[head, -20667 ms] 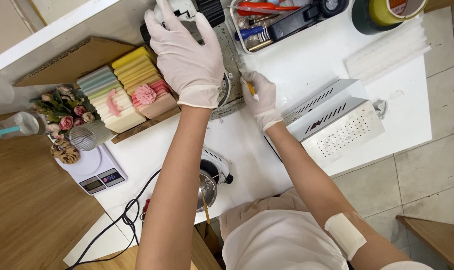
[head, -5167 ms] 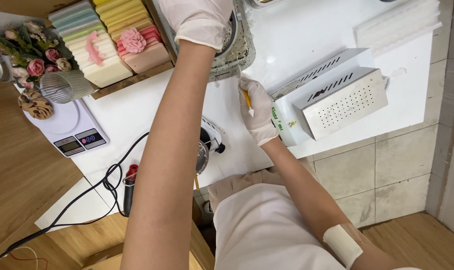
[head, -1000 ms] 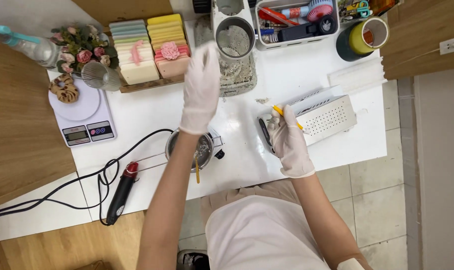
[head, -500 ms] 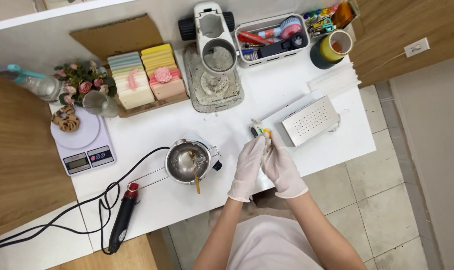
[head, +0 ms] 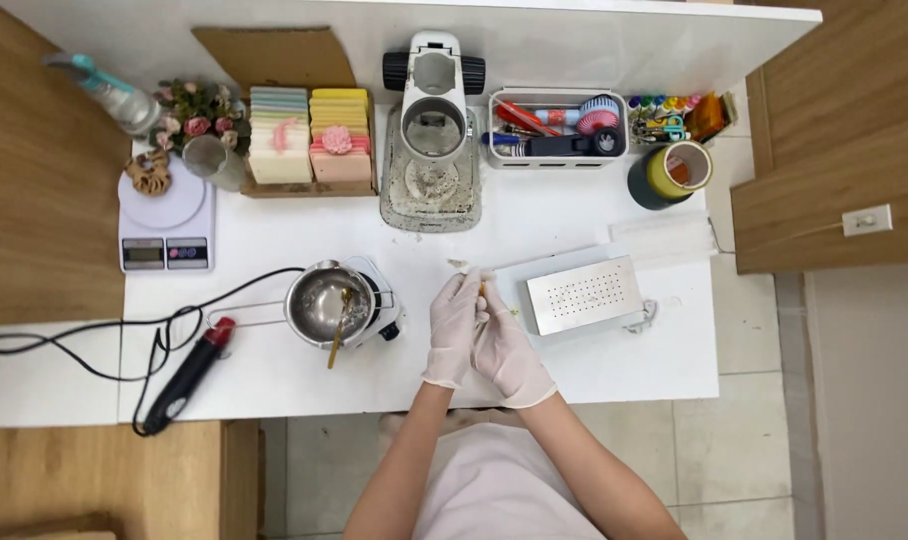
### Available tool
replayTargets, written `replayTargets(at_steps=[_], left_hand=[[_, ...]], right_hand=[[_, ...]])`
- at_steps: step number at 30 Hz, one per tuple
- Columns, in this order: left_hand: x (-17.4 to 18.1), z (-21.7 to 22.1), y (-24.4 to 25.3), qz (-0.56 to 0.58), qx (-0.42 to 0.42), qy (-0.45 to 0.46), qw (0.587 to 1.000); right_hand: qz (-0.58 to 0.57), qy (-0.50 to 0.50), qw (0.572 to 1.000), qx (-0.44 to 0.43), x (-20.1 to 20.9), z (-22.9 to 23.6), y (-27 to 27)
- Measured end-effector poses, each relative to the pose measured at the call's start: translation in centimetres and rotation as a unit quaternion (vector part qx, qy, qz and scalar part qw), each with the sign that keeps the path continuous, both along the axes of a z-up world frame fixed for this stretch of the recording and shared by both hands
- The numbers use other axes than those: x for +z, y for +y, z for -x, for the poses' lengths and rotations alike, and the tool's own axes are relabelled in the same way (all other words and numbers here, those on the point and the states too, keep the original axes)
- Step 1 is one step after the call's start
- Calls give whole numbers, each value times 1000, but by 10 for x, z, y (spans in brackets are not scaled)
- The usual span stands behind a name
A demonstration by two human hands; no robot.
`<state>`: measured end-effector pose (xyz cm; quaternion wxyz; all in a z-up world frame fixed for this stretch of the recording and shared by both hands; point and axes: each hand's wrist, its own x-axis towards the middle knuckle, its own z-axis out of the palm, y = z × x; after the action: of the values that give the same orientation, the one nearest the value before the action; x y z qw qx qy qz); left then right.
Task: Cleaning and preparing a candle mold and accessories at a studio workspace.
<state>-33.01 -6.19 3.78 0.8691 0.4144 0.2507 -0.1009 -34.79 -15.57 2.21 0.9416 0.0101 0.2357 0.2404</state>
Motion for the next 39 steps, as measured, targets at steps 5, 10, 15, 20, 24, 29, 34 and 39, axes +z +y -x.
replayTargets(at_steps=[5,10,15,20,24,29,34,39], left_hand=[[14,-9,3,-71,108,30,991],[-19,4,2,-53,100,-36,993],[-36,15,-7,-40,72,-6,997],[23,15,-1,-34,12,119,992],[-41,25,-6,-20,-1,67,998],[3,30,-10,12,-60,89,994],[-15,33,-11,-18,-92,95,991],[-6,29,-7,-48,-120,90,987]], right_hand=[[232,-57,956,170,55,17,-29],[527,-225,790,217,48,17,-60],[681,-333,633,153,40,17,-59],[547,-228,759,271,21,38,-47],[492,-133,818,268,-21,46,-46],[474,-69,849,222,-45,46,-44],[495,-84,845,184,-56,44,-35],[507,-75,848,140,-75,47,-29]])
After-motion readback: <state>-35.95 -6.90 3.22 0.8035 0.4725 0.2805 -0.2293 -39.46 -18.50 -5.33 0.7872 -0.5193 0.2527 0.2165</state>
